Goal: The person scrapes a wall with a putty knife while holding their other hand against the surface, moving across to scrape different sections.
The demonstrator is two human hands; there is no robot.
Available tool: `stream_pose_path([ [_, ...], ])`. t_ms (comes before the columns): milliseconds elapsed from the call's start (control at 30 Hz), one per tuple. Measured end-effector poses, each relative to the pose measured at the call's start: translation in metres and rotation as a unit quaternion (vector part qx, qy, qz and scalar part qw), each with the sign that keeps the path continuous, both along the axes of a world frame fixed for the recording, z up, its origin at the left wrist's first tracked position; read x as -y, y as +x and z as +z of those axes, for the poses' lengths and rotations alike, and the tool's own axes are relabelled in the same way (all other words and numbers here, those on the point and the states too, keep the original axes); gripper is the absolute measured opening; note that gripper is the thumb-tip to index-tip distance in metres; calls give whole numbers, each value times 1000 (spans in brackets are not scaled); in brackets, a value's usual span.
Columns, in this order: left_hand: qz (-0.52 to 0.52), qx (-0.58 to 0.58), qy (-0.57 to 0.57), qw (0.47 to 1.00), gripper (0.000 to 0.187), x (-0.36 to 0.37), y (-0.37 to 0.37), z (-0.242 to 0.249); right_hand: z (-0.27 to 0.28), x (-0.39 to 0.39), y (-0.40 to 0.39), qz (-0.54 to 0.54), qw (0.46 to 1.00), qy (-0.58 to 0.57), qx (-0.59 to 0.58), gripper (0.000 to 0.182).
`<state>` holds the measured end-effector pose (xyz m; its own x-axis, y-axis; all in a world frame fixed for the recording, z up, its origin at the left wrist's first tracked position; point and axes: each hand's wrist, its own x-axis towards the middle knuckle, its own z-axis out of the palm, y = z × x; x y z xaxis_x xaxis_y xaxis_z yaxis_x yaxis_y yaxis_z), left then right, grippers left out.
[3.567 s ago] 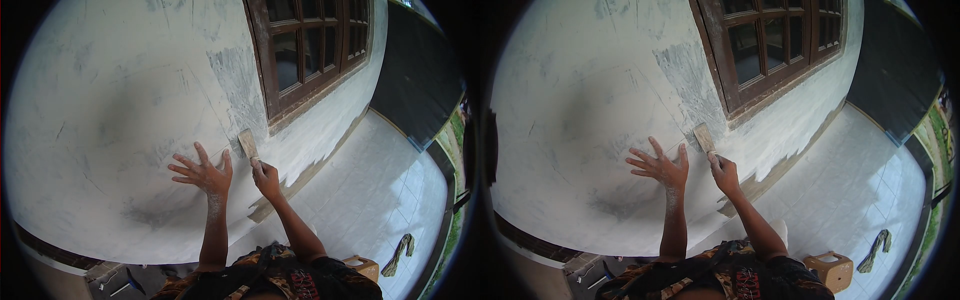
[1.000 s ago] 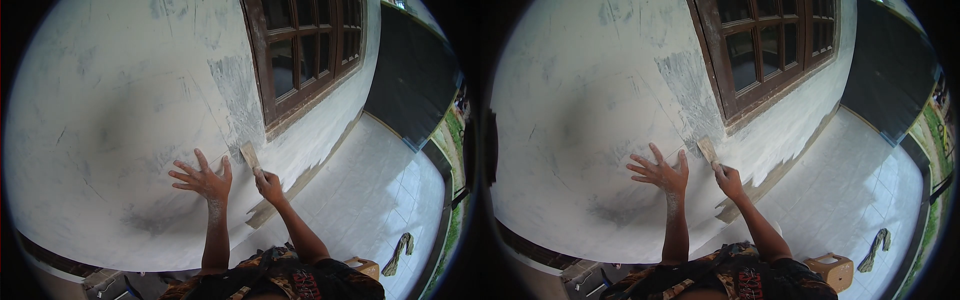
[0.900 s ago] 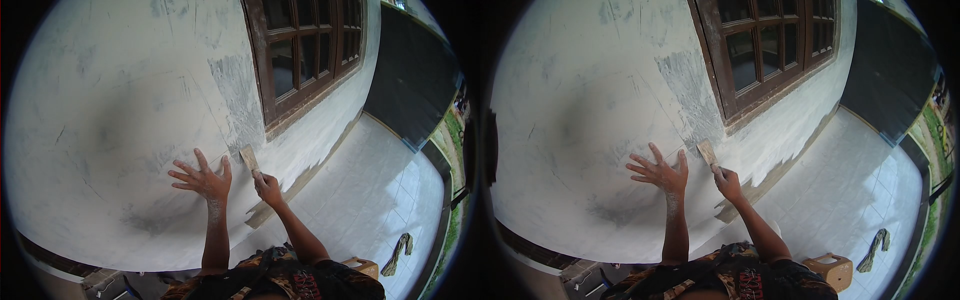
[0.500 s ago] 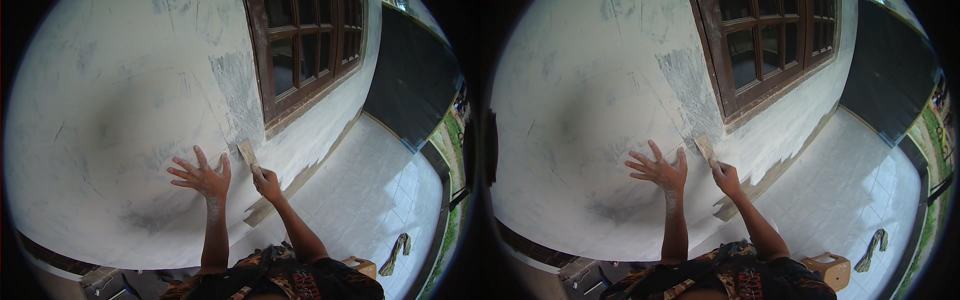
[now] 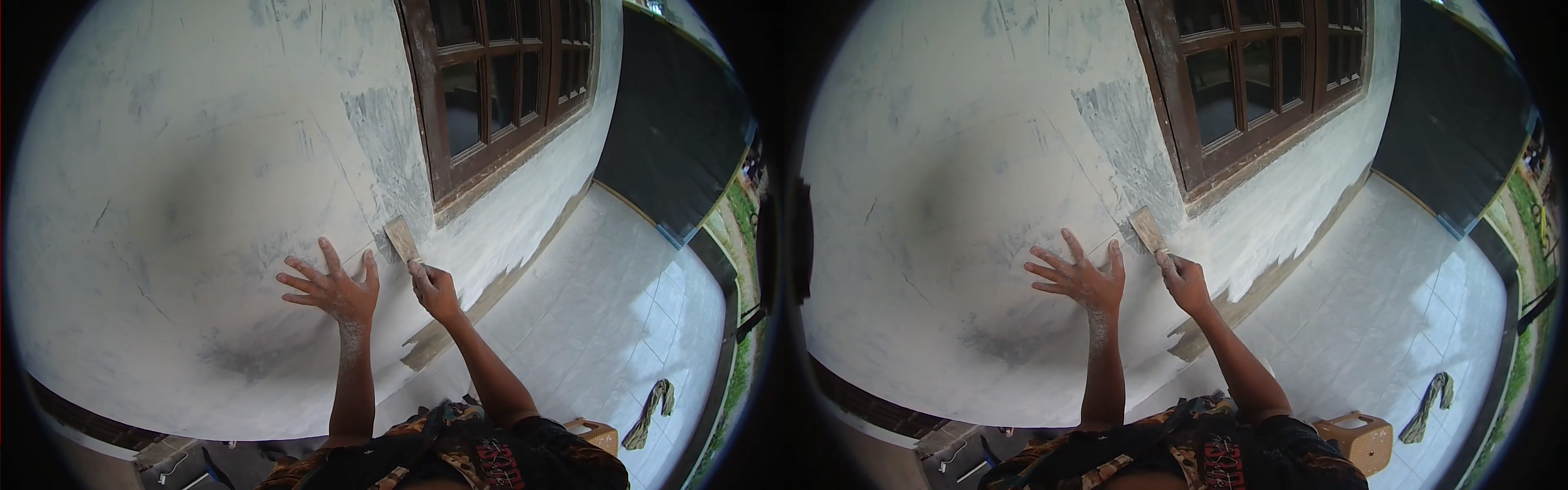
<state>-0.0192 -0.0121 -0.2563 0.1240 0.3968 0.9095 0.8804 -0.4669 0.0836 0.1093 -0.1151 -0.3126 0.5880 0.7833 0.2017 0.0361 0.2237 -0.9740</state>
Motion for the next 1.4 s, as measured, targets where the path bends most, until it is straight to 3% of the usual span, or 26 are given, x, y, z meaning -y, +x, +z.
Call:
stream_pose_path([
  [167, -5, 2, 2, 1000, 95, 0, 0, -1, -31, 11, -8, 13, 997, -45, -54, 42],
  [367, 4, -10, 11, 1000, 98, 3, 1, 2, 6, 1, 0, 22, 998, -9, -52, 48],
  [567, 7, -8, 15, 1000, 97, 2, 0, 2, -17, 9, -7, -9, 998, -50, -42, 48],
  [667, 6, -9, 14, 1000, 97, 3, 1, 2, 17, 8, -2, 5, 999, -15, -39, 49],
  [867, 3, -8, 5, 1000, 96, 5, 0, 4, -18, 13, -11, 0, 997, -41, -69, 50],
  [900, 3, -6, 6, 1000, 96, 4, 0, 4, -15, 12, -15, 6, 997, -34, -62, 42],
  [1033, -5, -1, 6, 1000, 95, 1, 2, -1, 21, 6, -7, 0, 1000, -8, -30, 49],
  [1267, -8, 1, 0, 1000, 91, 1, 0, -1, -29, 9, -14, -18, 998, -55, -37, 50],
  [1400, -1, -6, 10, 1000, 96, 3, 1, 1, 14, 9, -8, -9, 1000, -26, -15, 50],
])
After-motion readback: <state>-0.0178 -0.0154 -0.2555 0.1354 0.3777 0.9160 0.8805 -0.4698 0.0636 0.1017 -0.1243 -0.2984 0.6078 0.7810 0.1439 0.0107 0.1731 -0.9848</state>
